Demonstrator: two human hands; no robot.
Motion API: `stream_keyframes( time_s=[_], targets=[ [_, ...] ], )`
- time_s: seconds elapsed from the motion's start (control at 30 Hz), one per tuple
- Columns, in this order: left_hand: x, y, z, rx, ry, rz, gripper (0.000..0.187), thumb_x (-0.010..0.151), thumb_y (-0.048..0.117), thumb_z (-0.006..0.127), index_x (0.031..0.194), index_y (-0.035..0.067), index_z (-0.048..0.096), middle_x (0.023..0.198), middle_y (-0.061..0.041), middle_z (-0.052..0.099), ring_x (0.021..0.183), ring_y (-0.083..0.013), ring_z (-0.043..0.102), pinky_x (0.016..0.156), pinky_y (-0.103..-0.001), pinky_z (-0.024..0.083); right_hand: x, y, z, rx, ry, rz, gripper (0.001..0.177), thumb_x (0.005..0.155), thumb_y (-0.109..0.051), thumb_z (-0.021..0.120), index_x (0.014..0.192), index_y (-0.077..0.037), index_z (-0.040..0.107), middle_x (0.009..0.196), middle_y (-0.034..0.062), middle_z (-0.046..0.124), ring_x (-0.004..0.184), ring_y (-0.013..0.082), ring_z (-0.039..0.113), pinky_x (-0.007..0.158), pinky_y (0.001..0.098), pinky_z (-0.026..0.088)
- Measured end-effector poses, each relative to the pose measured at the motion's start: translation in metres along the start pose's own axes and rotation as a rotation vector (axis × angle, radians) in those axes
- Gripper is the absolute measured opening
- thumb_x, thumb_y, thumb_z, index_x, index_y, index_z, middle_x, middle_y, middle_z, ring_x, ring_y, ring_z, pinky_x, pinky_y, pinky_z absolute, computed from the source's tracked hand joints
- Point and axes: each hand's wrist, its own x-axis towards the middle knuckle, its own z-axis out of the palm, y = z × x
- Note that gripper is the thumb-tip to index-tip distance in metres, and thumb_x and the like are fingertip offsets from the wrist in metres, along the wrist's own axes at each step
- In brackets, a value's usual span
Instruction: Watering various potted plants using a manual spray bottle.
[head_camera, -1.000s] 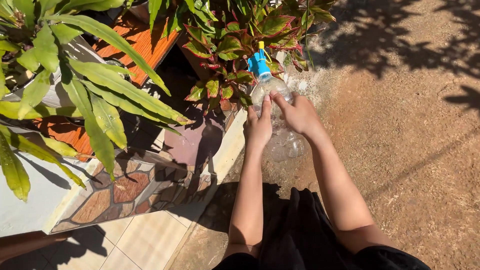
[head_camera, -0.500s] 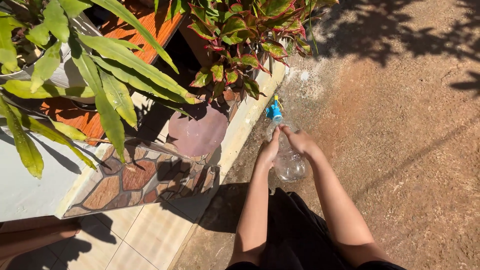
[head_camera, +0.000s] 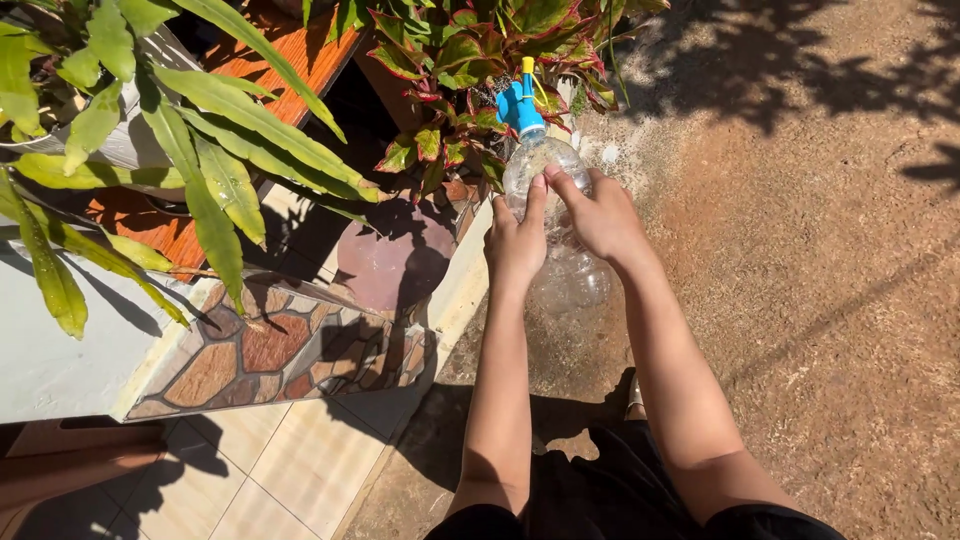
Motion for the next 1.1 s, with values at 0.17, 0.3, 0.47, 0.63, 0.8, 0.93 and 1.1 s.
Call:
stream_keyframes(
  time_s=[0.17,0.3,0.47,0.63,0.8,0.93,1.1],
  targets=[
    [0.034,-0.048,0.061,-0.032,-0.012,-0.187,0.089,0.086,0.076,0.035,0.138,0.004,0.043,0.137,-0.027,0.049,0.133,-0.0422,0.043,0.11,-0.052,0.033,0.063,0.09,0.029,-0.178,-0.187,0.119,0.091,0.088,-0.072,0.041,0.132,0.007,0.053,0.127,0.031,0.057,0.131,0.0442,0.045,0.107,0.057,0.035],
    [0.026,-0.019,0.093,-0.071,-0.063,-0.239,0.093,0.086,0.075,0.032,0.138,-0.001,0.042,0.139,-0.03,0.047,0.136,-0.0413,0.04,0.112,-0.051,0.032,0.097,0.12,-0.001,-0.227,-0.241,0.143,0.095,0.087,-0.076,0.038,0.128,0.008,0.057,0.123,0.0339,0.059,0.127,0.0465,0.048,0.106,0.055,0.037],
    [0.025,0.061,0.108,-0.297,0.038,-0.08,0.1,0.085,0.076,0.032,0.142,-0.007,0.033,0.14,-0.036,0.042,0.136,-0.0462,0.038,0.11,-0.057,0.031,0.143,0.096,-0.078,-0.305,-0.177,0.026,0.098,0.087,-0.082,0.031,0.141,0.0,0.044,0.126,0.0316,0.056,0.129,0.0455,0.045,0.107,0.0554,0.033],
    [0.052,0.06,0.153,-0.25,0.015,-0.138,0.096,0.087,0.074,0.031,0.145,-0.003,0.027,0.14,-0.035,0.04,0.135,-0.0469,0.037,0.109,-0.057,0.033,0.165,0.124,-0.098,-0.22,-0.231,0.091,0.096,0.086,-0.078,0.034,0.142,-0.001,0.043,0.127,0.0315,0.055,0.13,0.0449,0.044,0.108,0.0545,0.033],
    [0.069,0.015,0.212,-0.17,-0.087,-0.318,0.106,0.082,0.081,0.028,0.148,-0.001,0.025,0.146,-0.032,0.036,0.139,-0.0419,0.033,0.113,-0.051,0.03,0.16,0.179,-0.087,-0.197,-0.35,0.232,0.103,0.084,-0.08,0.036,0.139,0.006,0.046,0.135,0.0357,0.049,0.134,0.045,0.039,0.11,0.0538,0.031],
    [0.069,0.007,0.231,-0.049,-0.171,-0.346,0.1,0.084,0.078,0.024,0.138,-0.005,0.038,0.138,-0.032,0.047,0.133,-0.0412,0.044,0.11,-0.049,0.036,0.175,0.208,-0.072,-0.285,-0.432,0.282,0.096,0.088,-0.073,0.031,0.135,0.008,0.051,0.135,0.0327,0.052,0.133,0.0422,0.044,0.11,0.0499,0.034],
    [0.073,0.091,0.19,-0.082,-0.093,-0.225,0.088,0.086,0.073,0.029,0.136,0.002,0.039,0.136,-0.03,0.05,0.131,-0.0434,0.045,0.109,-0.049,0.037,0.194,0.153,-0.116,-0.24,-0.24,0.176,0.095,0.087,-0.078,0.039,0.133,0.004,0.053,0.126,0.0318,0.057,0.128,0.0434,0.047,0.106,0.0543,0.037]
  ],
)
